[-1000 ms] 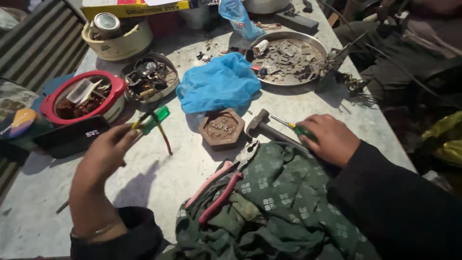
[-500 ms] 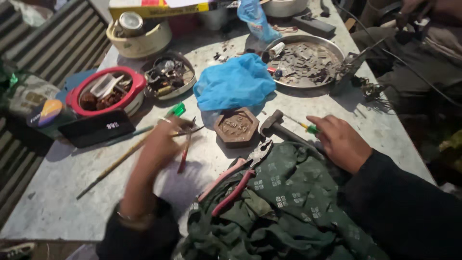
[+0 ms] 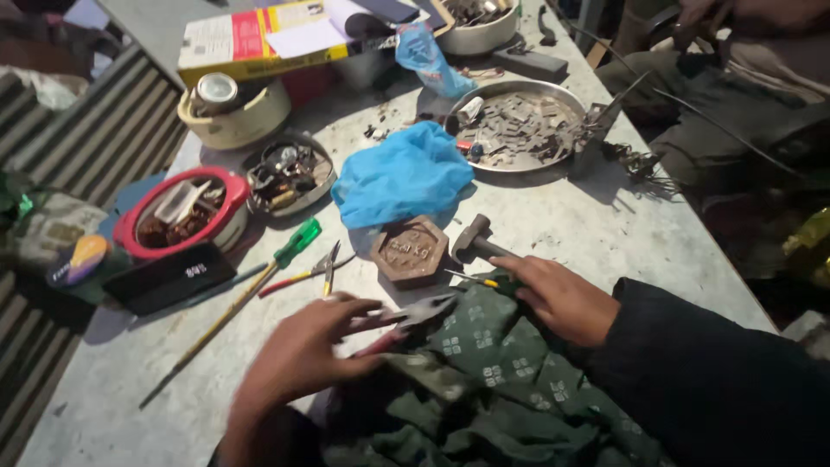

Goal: The person uses pliers and a screwdriver to disassemble small electronic components, likely locks or switches, on a cluttered workbench. They manipulate the parts with a green cloth, remove screws, and place disassembled pieces into a white container.

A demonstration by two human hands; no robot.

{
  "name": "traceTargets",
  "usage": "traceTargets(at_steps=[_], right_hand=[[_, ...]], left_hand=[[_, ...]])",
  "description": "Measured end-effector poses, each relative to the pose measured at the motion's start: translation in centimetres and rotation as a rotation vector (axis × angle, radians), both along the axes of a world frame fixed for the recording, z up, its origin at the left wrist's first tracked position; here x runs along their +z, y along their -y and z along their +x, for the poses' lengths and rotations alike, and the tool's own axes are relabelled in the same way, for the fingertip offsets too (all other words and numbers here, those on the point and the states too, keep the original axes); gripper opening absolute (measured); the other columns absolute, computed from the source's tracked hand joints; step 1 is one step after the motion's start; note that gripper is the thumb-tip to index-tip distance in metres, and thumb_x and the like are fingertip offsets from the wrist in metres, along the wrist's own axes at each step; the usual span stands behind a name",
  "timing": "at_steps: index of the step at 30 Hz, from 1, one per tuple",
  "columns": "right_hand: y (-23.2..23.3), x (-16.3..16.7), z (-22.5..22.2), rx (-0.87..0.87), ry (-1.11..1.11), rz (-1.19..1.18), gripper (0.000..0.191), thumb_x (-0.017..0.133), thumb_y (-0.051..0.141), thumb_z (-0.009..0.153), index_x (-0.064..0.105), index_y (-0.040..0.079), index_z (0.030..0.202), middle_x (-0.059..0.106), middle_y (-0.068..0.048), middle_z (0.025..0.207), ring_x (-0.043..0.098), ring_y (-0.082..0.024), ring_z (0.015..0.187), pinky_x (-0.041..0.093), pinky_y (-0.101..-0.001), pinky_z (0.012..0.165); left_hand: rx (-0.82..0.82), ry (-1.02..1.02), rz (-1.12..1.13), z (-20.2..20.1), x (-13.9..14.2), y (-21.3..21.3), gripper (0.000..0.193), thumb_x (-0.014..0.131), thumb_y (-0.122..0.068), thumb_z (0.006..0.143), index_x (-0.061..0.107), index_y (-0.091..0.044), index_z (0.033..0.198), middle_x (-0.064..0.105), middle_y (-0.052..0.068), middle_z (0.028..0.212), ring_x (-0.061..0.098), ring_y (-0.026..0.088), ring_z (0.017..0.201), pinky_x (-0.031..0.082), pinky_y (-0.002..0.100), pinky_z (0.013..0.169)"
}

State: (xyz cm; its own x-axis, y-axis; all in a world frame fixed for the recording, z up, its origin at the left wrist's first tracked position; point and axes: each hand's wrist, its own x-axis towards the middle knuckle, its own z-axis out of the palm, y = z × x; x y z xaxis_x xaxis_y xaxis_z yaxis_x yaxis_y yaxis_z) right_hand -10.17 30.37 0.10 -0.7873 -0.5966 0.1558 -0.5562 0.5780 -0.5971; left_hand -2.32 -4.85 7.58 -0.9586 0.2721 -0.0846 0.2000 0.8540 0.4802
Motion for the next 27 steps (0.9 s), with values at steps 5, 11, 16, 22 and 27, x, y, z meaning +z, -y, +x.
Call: traceTargets(at_steps=[5,11,16,22,27], right_hand=[[-0.2,0.0,-0.1,0.064,-0.082,-0.054,0.057,0.062,0.006,0.090,0.047,0.013,0.145,0.062,-0.013,0.120,0.060,-0.034,0.113,0.047,-0.0429,0.096],[-0.4,0.2,0.2,0.124,-0.072,-0.025,0.064,0.071,0.006,0.081,0.050,0.013,0.142,0.063,-0.013,0.119,0.059,-0.034,0.113,0.047,-0.0433,0.096],[0.0,1.4,0.2,0.076,-0.042,-0.127,0.056,0.068,0.005,0.086,0.056,0.013,0.140,0.067,-0.013,0.118,0.064,-0.030,0.112,0.050,-0.0406,0.096],[2.2,2.2,2.9,-0.120,0.439,-0.436,0.034,0.074,0.013,0.088,0.066,0.010,0.121,0.073,-0.011,0.110,0.069,-0.023,0.099,0.057,-0.0377,0.088],[2.9,2.4,4.6,0.237,0.071,-0.454,0.032,0.072,0.013,0.091,0.065,0.005,0.121,0.071,-0.012,0.120,0.070,-0.026,0.113,0.055,-0.0369,0.097]], left_hand=[[0.118,0.025,0.505,0.7,-0.4,7.2,0.063,0.085,-0.023,0.070,0.067,-0.013,0.130,0.076,0.008,0.123,0.076,0.020,0.103,0.064,0.036,0.086],[0.419,-0.293,0.139,-1.1,-4.4,12.1,0.064,0.090,-0.023,0.070,0.070,-0.012,0.131,0.073,0.016,0.117,0.071,0.027,0.104,0.056,0.040,0.086],[0.492,-0.288,-0.128,-2.7,-5.4,12.3,0.055,0.088,-0.032,0.079,0.072,-0.010,0.127,0.072,0.020,0.112,0.070,0.035,0.101,0.055,0.042,0.089],[0.164,-0.321,0.321,-2.4,-5.7,-0.4,0.054,0.078,-0.029,0.081,0.063,-0.013,0.130,0.067,0.014,0.125,0.063,0.028,0.115,0.049,0.039,0.097],[-0.155,-0.100,0.617,0.2,-7.5,-9.0,0.047,0.058,-0.029,0.102,0.055,-0.008,0.144,0.060,0.012,0.144,0.055,0.022,0.132,0.041,0.036,0.109]])
